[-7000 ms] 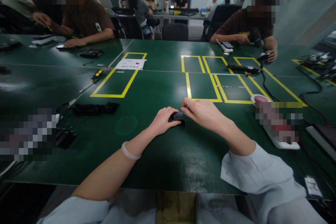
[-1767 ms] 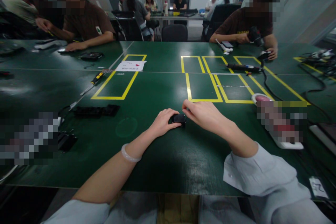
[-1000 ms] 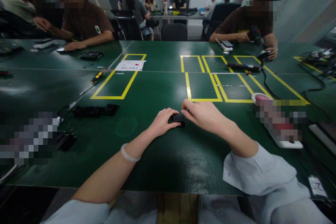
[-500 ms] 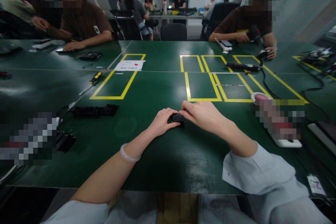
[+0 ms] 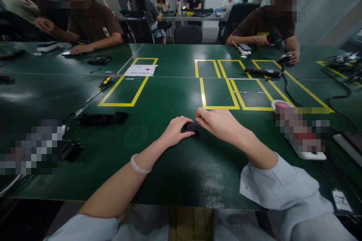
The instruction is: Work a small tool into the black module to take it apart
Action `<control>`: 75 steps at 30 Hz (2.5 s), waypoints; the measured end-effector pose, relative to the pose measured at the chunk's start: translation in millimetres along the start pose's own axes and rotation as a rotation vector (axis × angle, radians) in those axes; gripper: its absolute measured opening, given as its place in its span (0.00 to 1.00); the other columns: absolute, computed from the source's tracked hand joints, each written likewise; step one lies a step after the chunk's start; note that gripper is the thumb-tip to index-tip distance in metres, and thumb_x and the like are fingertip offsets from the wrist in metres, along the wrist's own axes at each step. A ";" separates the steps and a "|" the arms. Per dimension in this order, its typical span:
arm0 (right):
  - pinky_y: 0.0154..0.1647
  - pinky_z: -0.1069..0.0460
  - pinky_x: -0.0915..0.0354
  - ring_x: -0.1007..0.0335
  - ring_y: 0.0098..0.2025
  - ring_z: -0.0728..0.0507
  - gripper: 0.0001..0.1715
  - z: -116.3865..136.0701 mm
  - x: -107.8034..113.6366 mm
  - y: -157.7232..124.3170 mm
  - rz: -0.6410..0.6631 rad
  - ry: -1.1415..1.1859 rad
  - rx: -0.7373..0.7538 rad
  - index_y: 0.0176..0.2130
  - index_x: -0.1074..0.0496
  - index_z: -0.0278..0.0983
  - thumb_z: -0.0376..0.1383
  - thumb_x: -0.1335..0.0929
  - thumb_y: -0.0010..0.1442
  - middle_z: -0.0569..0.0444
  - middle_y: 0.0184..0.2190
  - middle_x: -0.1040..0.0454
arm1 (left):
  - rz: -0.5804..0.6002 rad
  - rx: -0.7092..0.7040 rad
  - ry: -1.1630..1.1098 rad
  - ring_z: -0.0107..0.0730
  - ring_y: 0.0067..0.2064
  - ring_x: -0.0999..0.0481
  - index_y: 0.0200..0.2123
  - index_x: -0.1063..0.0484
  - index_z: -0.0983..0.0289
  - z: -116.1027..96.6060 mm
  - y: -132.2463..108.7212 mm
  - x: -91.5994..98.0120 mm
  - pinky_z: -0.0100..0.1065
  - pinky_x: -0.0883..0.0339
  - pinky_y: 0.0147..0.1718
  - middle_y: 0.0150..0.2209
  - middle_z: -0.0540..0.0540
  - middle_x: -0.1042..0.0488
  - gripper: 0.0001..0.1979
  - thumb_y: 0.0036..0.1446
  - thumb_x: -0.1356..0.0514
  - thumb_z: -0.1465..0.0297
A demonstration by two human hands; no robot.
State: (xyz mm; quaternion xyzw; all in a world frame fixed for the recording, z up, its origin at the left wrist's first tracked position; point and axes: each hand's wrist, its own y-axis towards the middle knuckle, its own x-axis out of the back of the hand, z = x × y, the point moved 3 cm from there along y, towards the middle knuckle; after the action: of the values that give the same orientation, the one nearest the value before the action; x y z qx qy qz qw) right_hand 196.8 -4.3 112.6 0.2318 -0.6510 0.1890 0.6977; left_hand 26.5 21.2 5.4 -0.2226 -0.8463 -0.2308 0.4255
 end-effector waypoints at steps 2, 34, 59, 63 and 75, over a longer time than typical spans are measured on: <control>0.25 0.53 0.56 0.30 0.28 0.46 0.13 -0.6 -0.3 -0.2 -0.001 0.010 0.002 0.44 0.36 0.37 0.39 0.44 0.68 0.52 0.29 0.24 | 0.003 0.004 -0.002 0.41 0.47 0.31 0.48 0.32 0.59 -0.9 0.0 0.7 0.40 0.39 0.47 0.44 0.54 0.29 0.20 0.58 0.41 0.54; 0.25 0.54 0.55 0.29 0.29 0.46 0.12 -1.8 -1.2 0.3 -0.006 0.031 0.000 0.45 0.36 0.37 0.38 0.43 0.67 0.53 0.29 0.24 | -0.010 -0.007 -0.012 0.41 0.46 0.31 0.48 0.32 0.59 -0.1 -0.2 0.2 0.40 0.39 0.46 0.43 0.54 0.29 0.19 0.58 0.40 0.55; 0.25 0.53 0.56 0.30 0.27 0.46 0.13 -1.9 -1.9 0.4 -0.004 0.009 -0.013 0.46 0.36 0.37 0.38 0.44 0.67 0.53 0.29 0.24 | 0.008 0.004 -0.008 0.41 0.47 0.31 0.48 0.32 0.59 -0.6 -0.5 0.0 0.41 0.39 0.47 0.45 0.55 0.29 0.19 0.58 0.41 0.54; 0.25 0.53 0.55 0.30 0.29 0.46 0.12 -0.4 0.1 -1.1 -0.012 0.070 0.002 0.47 0.38 0.37 0.36 0.43 0.66 0.53 0.31 0.24 | -0.001 0.001 -0.009 0.41 0.46 0.31 0.48 0.32 0.59 0.3 -0.7 -0.2 0.40 0.39 0.47 0.44 0.54 0.29 0.19 0.58 0.41 0.55; 0.24 0.53 0.55 0.30 0.27 0.46 0.12 -1.8 -1.8 0.6 -0.002 0.026 -0.016 0.46 0.37 0.37 0.39 0.44 0.68 0.53 0.29 0.24 | 0.012 0.006 -0.013 0.41 0.46 0.31 0.48 0.32 0.60 -2.2 0.5 1.5 0.41 0.39 0.47 0.44 0.55 0.29 0.20 0.58 0.41 0.54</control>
State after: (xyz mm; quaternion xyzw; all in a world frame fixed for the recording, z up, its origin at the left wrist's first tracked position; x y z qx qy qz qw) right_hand 197.8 -2.6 110.8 0.2242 -0.6431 0.1862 0.7081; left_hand 27.4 20.6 7.9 -0.2280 -0.8482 -0.2243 0.4222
